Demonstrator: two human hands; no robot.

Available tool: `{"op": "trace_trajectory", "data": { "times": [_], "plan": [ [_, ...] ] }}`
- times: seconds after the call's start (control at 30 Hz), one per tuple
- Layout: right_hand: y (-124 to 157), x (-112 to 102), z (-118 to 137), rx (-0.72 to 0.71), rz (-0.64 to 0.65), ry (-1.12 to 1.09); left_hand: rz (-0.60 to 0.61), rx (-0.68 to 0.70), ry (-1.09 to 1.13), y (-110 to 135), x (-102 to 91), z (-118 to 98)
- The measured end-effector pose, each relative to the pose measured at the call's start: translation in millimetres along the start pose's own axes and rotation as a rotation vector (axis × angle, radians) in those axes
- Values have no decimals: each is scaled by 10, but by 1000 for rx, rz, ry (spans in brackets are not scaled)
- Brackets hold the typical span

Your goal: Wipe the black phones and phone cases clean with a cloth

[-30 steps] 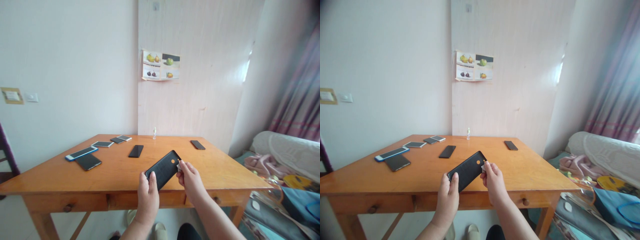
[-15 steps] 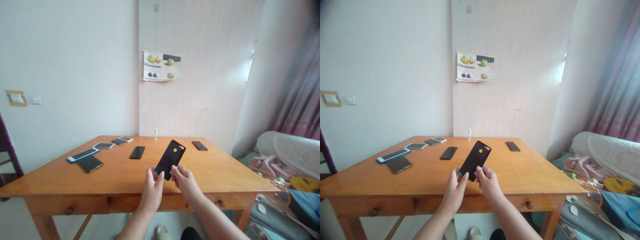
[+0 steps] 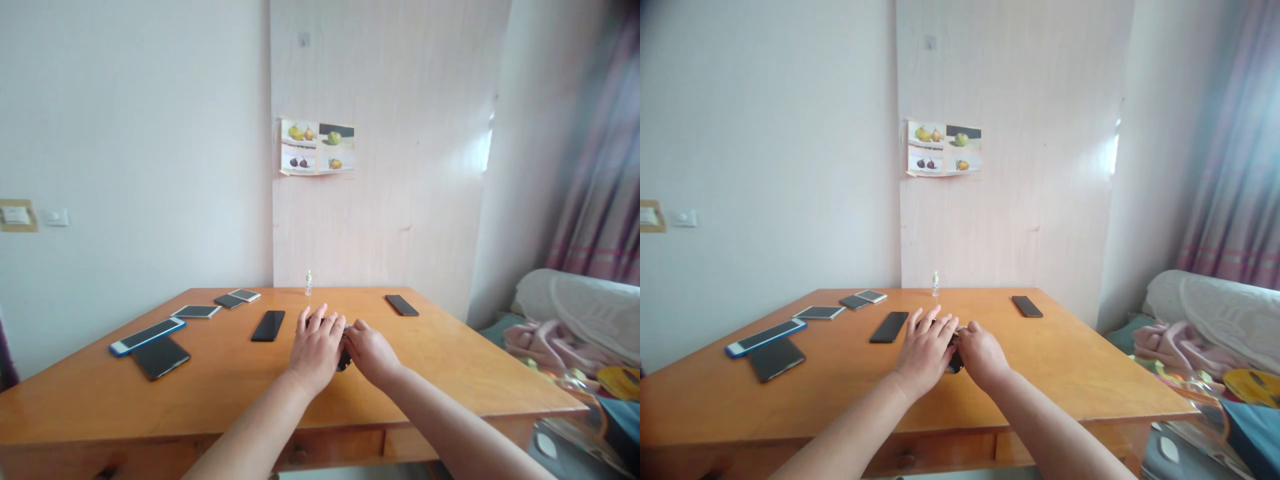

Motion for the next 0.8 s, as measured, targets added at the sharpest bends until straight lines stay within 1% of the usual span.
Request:
{"op": "trace_trajectory", "data": {
  "times": [0.13,0.23,0.3,0.4,0.47,0.53,0.63,0.7,0.8],
  "plan": [
    [-121,10,-106,-36,-2,51,117,-54,-70,-126,203,144],
    [-174,9,-310,-34,-48,1,155,-107,-57,-185,302,289],
    [-192,19,-506,22,-111,-72,153,-162,-49,-209,364,393],
    [-207,86,-803,186,-243,-244,155,-232,-59,-221,490,528],
    [-238,175,-902,265,-300,-340,166,-263,-63,-219,586,588],
    [-298,283,-891,320,-325,-466,180,-278,-63,-214,669,620],
    [-443,435,-700,365,-319,-696,200,-272,-59,-205,743,631],
    [-567,508,-510,318,-260,-761,210,-254,-53,-196,762,632],
    [-719,579,-299,174,-165,-678,207,-240,-45,-171,766,650]
  ]
}}
Point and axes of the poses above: each hand's wrist, its own y-axis away from the middle knuckle, its own x-axis out of the palm, z = x × y, the point moved 4 cm from there along -y, towards the middle knuckle, and after that the axes turned 11 degrees about -x, right-handed, at the moved point
